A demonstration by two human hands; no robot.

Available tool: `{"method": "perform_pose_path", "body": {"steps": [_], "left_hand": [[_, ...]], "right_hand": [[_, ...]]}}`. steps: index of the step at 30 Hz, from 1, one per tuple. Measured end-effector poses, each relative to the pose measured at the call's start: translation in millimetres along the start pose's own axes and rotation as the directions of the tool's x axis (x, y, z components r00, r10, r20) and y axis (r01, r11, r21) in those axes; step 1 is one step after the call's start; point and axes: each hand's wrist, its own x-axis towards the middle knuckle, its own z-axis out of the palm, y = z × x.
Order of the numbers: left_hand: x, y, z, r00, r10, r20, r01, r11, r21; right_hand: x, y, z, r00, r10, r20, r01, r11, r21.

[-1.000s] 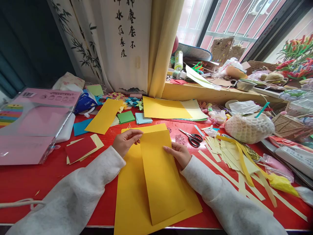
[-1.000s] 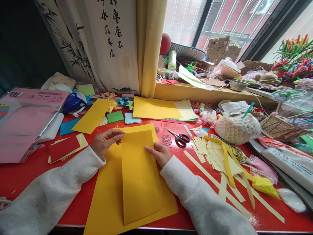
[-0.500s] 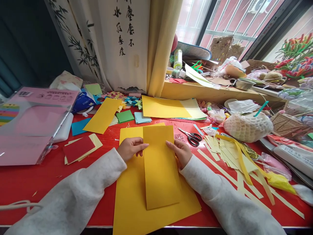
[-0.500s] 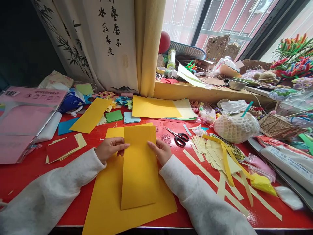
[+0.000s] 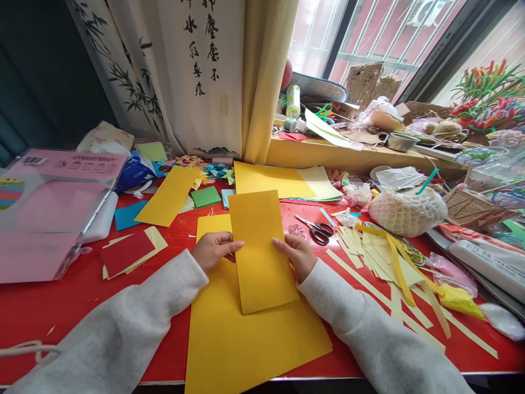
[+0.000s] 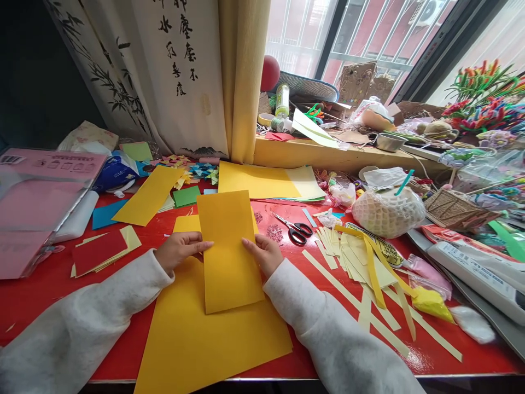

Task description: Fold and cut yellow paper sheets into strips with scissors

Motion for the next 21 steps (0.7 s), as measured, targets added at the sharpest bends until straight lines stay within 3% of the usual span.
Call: {"method": "perform_pose_path", "body": {"steps": [3, 8, 15, 21], "left_hand": [[-0.3, 0.6, 0.6, 1.0, 0.004, -0.029, -0.006, 0.999, -0.048], [-2.0, -1.0, 5.5, 0.993, -0.052, 0.102, 0.066, 0.988, -0.137], [1.0, -4.9, 1.7, 0.999, -0.038, -0.011, 0.037, 0.992, -0.124], [-6.6, -1.7, 9.6, 0.991, -0.107, 0.078, 0.121, 0.97, -0.21]], "right_hand": [[-0.1, 1.0, -0.5, 1.0, -0.01, -0.004, 0.01, 1.0, 0.004], [0.8, 0.6, -0.3, 0.999, -0.03, -0.022, 0.03, 1.0, -0.006], [0.6, -0.6, 0.5, 0.999, -0.011, 0.052, 0.011, 1.0, 0.007], [-3.2, -0.8, 6.5, 0.995, -0.098, 0.019, 0.097, 0.995, 0.03]]}}
